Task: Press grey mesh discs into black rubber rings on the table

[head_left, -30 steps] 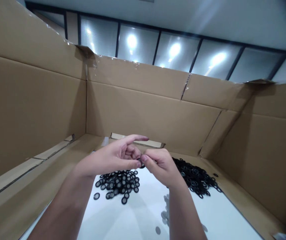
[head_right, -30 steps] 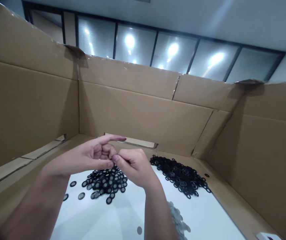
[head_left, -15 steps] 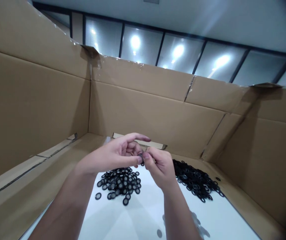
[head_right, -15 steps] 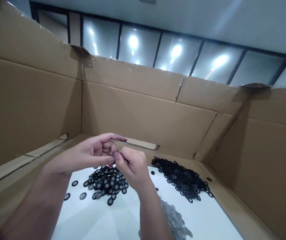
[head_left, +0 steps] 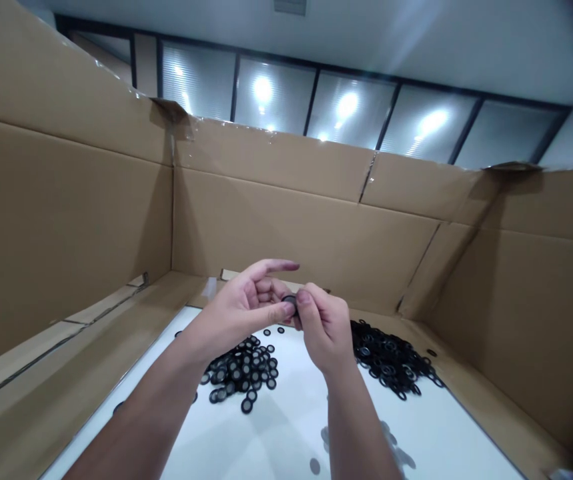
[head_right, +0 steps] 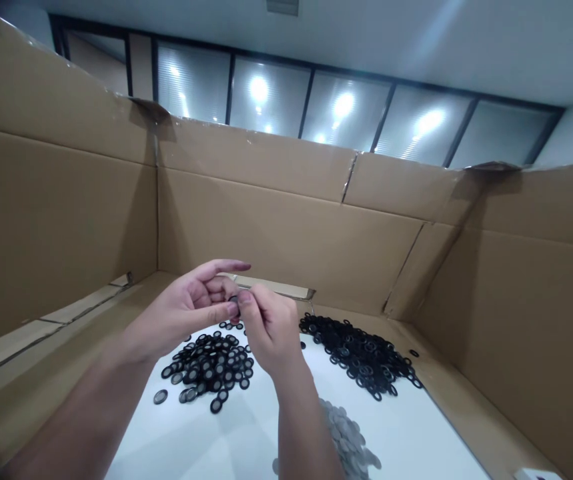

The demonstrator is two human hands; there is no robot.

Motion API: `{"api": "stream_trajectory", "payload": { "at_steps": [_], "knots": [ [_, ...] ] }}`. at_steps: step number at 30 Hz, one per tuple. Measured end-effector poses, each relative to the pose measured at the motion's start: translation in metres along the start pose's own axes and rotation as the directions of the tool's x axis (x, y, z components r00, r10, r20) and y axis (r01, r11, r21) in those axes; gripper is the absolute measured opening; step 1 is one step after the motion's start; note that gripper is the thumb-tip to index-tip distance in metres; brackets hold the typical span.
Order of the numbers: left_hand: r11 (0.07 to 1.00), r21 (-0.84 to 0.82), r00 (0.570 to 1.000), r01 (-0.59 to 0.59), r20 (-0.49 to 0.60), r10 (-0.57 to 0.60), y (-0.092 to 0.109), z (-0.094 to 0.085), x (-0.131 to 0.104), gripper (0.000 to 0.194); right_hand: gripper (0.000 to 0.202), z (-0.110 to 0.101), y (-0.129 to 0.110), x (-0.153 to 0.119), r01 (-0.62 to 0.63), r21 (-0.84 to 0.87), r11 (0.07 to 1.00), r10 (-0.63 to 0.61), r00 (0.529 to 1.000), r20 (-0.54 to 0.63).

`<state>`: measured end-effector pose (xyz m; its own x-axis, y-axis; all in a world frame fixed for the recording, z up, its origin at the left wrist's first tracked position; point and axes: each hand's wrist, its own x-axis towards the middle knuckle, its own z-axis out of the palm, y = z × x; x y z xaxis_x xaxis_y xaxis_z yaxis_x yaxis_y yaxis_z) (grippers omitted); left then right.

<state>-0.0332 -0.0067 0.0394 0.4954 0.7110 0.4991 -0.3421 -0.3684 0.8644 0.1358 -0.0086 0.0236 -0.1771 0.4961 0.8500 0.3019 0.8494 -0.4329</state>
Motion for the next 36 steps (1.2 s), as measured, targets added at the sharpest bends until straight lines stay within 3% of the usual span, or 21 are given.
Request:
{"api": "stream_trajectory", "payload": {
  "at_steps": [5, 10, 17, 22, 24, 26, 29, 33, 36],
  "knots": [
    [0.992, 0.084, 0.991, 0.099, 0.086, -0.106, 0.011, -0.007, -0.005, 0.057, 0.042, -0.008, 0.0, 0.002, -0.01, 0.033, 0.999, 0.004, 0.983, 0.185],
    [0.983, 0.128, 0.982, 0.134, 0.114, -0.149, 0.019, -0.014, -0.009, 0.056, 0.04, -0.004, 0.001, -0.001, 0.039, 0.022, 0.999, -0.042, 0.987, 0.155],
    [0.958, 0.245, 0.97, 0.148, 0.154, -0.19, 0.021, -0.028, -0.013, 0.054, 0.038, 0.004, -0.003, 0.0, 0.198, -0.148, 0.969, -0.17, 0.969, 0.179],
    [0.917, 0.37, 0.944, 0.149, 0.222, -0.243, 0.02, -0.04, -0.016, 0.067, 0.037, 0.005, -0.002, 0.0, 0.121, -0.16, 0.98, -0.048, 0.917, 0.395],
    [0.916, 0.367, 0.936, 0.161, 0.238, -0.259, 0.019, -0.043, -0.015, 0.069, 0.036, 0.004, -0.002, 0.001, 0.096, -0.177, 0.979, -0.012, 0.905, 0.425],
    [0.933, 0.317, 0.945, 0.172, 0.213, -0.247, 0.018, -0.042, -0.012, 0.066, 0.037, 0.004, -0.001, 0.001, 0.104, -0.194, 0.975, -0.029, 0.933, 0.359],
    [0.971, 0.191, 0.976, 0.14, 0.14, -0.168, 0.015, -0.03, -0.007, 0.057, 0.035, 0.011, -0.001, -0.001, 0.121, -0.199, 0.972, -0.1, 0.989, 0.11],
    [1.0, 0.014, 1.0, 0.025, -0.009, -0.025, 0.009, -0.008, -0.001, 0.055, 0.03, 0.021, -0.003, -0.005, 0.065, -0.152, 0.986, -0.1, 0.967, -0.233],
    [1.0, -0.011, 1.0, -0.006, -0.028, 0.006, 0.008, -0.002, 0.0, 0.055, 0.033, 0.016, -0.004, -0.005, 0.048, -0.151, 0.987, -0.08, 0.973, -0.216]
  ]
}}
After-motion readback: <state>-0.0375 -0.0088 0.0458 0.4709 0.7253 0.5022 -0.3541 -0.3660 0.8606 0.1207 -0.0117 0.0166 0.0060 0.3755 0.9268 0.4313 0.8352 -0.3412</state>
